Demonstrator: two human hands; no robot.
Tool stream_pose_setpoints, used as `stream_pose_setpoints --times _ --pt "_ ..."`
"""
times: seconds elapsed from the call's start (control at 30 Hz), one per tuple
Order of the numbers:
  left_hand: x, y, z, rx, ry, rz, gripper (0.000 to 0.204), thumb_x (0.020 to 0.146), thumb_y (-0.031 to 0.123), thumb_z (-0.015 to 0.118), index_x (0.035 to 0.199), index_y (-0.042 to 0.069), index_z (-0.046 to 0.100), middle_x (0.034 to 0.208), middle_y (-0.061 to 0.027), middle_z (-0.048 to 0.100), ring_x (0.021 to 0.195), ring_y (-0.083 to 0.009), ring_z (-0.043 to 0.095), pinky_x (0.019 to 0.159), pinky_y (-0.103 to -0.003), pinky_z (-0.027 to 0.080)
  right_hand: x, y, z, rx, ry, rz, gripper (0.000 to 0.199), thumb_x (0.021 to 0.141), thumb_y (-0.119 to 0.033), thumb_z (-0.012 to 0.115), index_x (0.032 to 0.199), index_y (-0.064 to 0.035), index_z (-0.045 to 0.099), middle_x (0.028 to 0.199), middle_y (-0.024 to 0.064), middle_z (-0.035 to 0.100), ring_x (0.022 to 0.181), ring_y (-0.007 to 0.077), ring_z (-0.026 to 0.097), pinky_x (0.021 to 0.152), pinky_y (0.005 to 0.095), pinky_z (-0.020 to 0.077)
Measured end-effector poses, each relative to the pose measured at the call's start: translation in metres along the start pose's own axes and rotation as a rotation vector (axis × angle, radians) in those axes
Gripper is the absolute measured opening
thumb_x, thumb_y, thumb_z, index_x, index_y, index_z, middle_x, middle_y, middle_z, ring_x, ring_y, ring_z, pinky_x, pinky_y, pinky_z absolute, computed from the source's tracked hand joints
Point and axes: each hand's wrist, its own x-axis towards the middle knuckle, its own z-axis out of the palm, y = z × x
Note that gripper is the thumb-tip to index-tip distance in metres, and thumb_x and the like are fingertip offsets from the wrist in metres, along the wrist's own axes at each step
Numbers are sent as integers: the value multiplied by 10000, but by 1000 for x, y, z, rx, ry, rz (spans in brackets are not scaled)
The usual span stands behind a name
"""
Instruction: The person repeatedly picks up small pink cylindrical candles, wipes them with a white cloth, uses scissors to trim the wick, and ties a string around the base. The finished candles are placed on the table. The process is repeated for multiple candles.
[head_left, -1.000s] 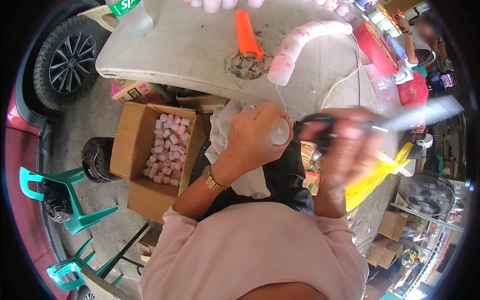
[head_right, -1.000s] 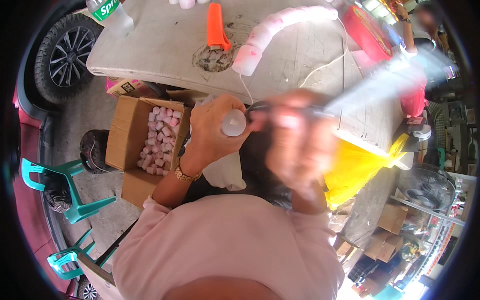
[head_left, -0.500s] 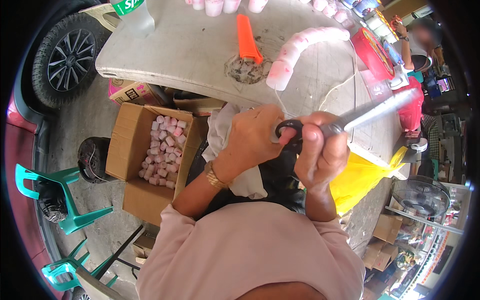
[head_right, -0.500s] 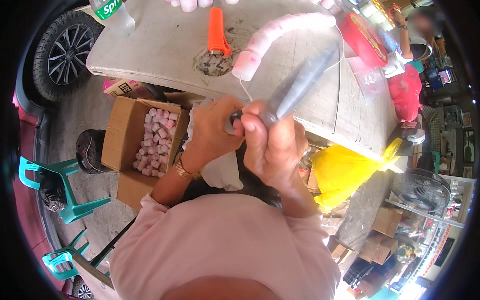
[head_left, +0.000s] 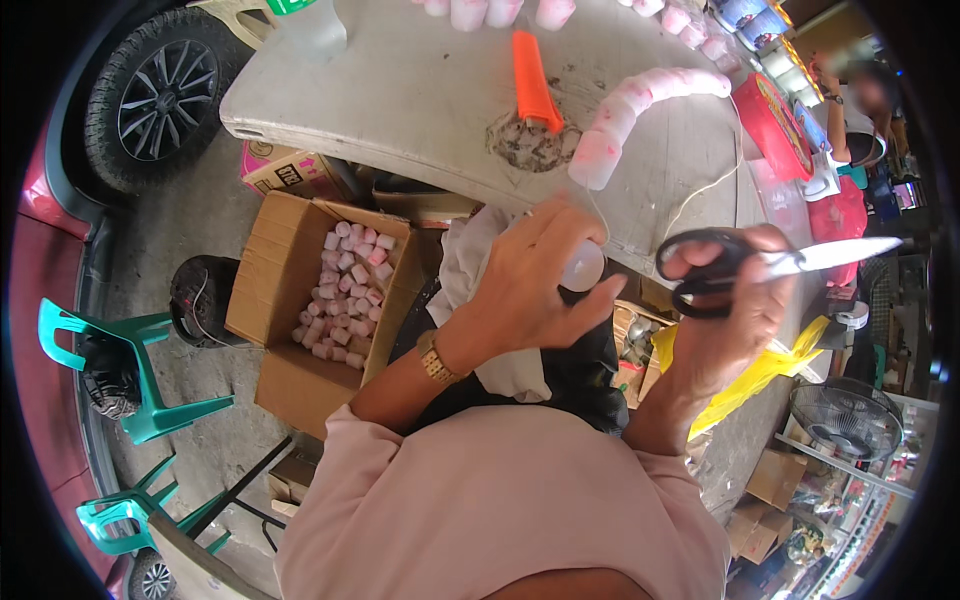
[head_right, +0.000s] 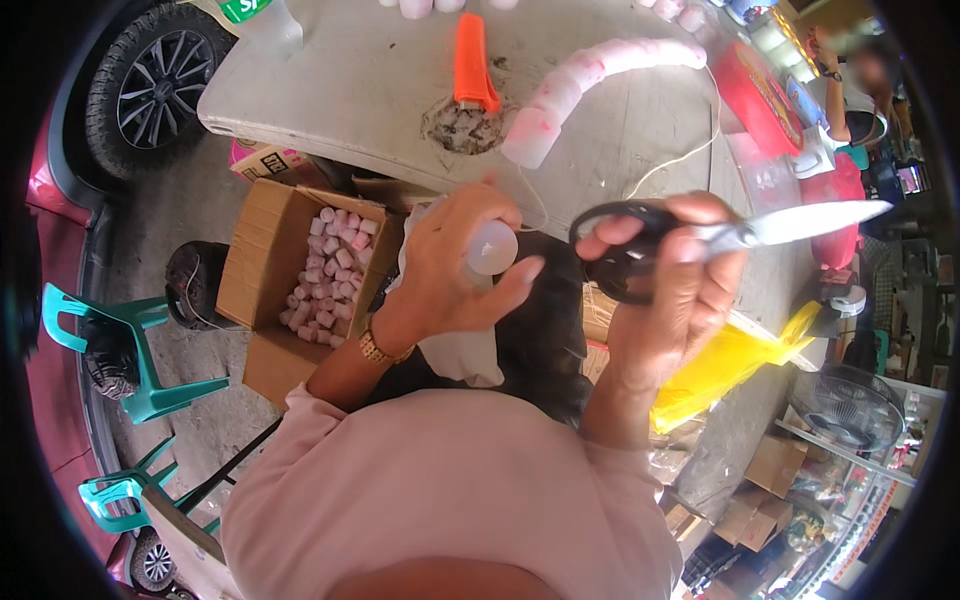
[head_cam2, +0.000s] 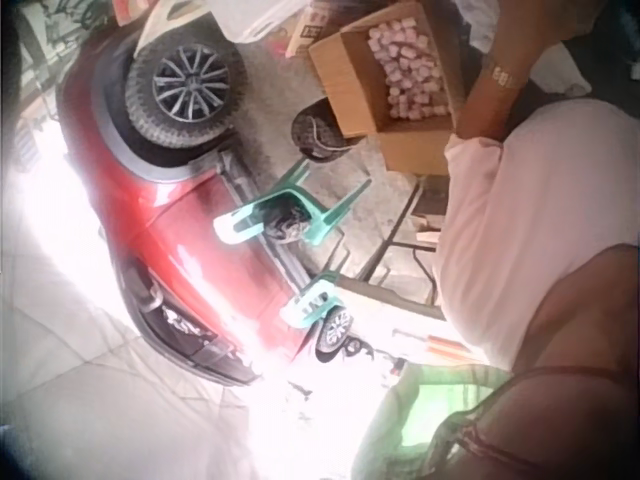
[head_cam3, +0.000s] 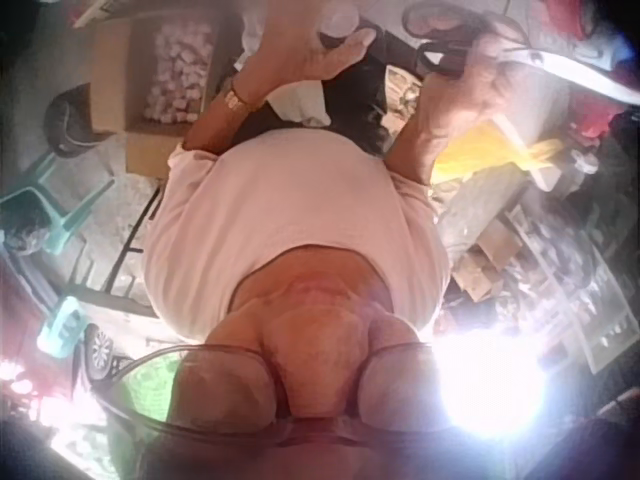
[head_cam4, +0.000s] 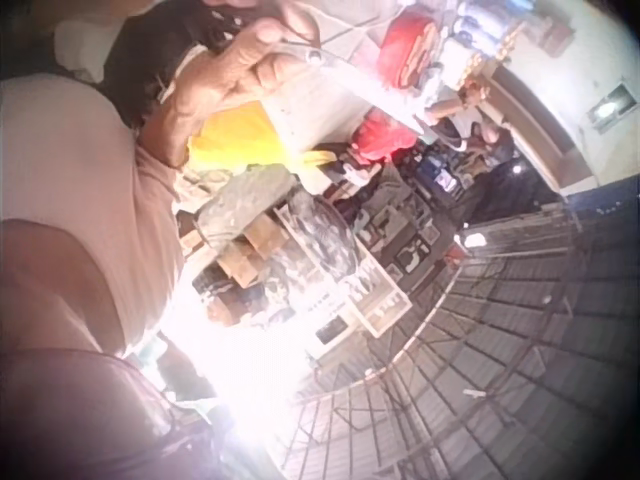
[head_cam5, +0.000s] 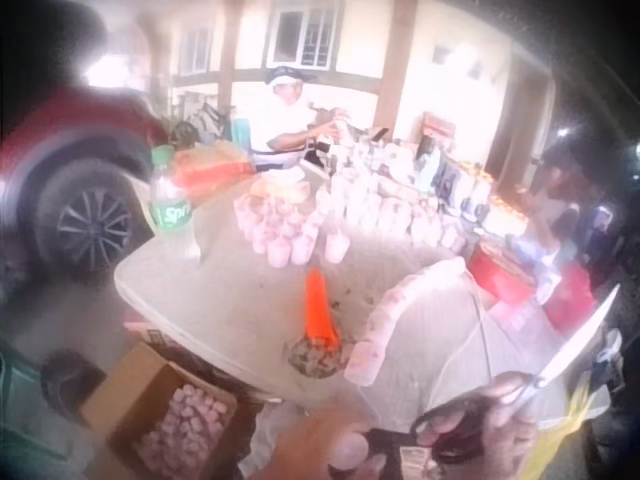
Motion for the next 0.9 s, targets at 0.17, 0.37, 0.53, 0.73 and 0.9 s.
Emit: stream_pose_setpoints --times 0.17,0.37,0.53,0.73,0.9 --pt "-23 -9 -29 97 -91 -49 422 714 35 775 1091 32 585 1191 -188 531 1027 -328 600 942 -430 499 -34 19 -17 170 -319 474 583 915 -169 553 1450 -47 355 1197 232 612 1054 336 640 898 386 514" --pt "-61 -24 -64 225 -214 -291 467 718 83 827 1113 58 578 1224 -159 535 1051 -256 601 873 -356 501 -67 34 -39 439 -478 891 612 869 -99 698 1403 -34 407 1070 208 642 997 292 653 830 364 502" --pt "-82 -20 -80 -32 -407 -714 381 799 104 761 1094 45 527 956 -107 612 863 -232 627 784 -320 506 -77 31 -43 180 -565 990 454 868 82 611 1287 -34 477 1024 110 649 955 181 641 823 295 503" --pt "-70 -1 -115 -605 -523 -990 293 863 110 634 1116 11 525 975 -96 597 847 -207 625 858 -354 511 -79 29 -50 -168 -707 958 447 817 -39 722 1237 -10 573 958 66 651 863 129 628 773 260 499" --pt "-49 8 -134 -1025 -274 -774 542 866 211 577 1328 -55 481 1057 -189 577 811 -256 642 911 -465 535 -68 34 -38 -314 -923 635 720 675 -421 849 1193 19 610 859 99 609 771 234 598 701 338 469"
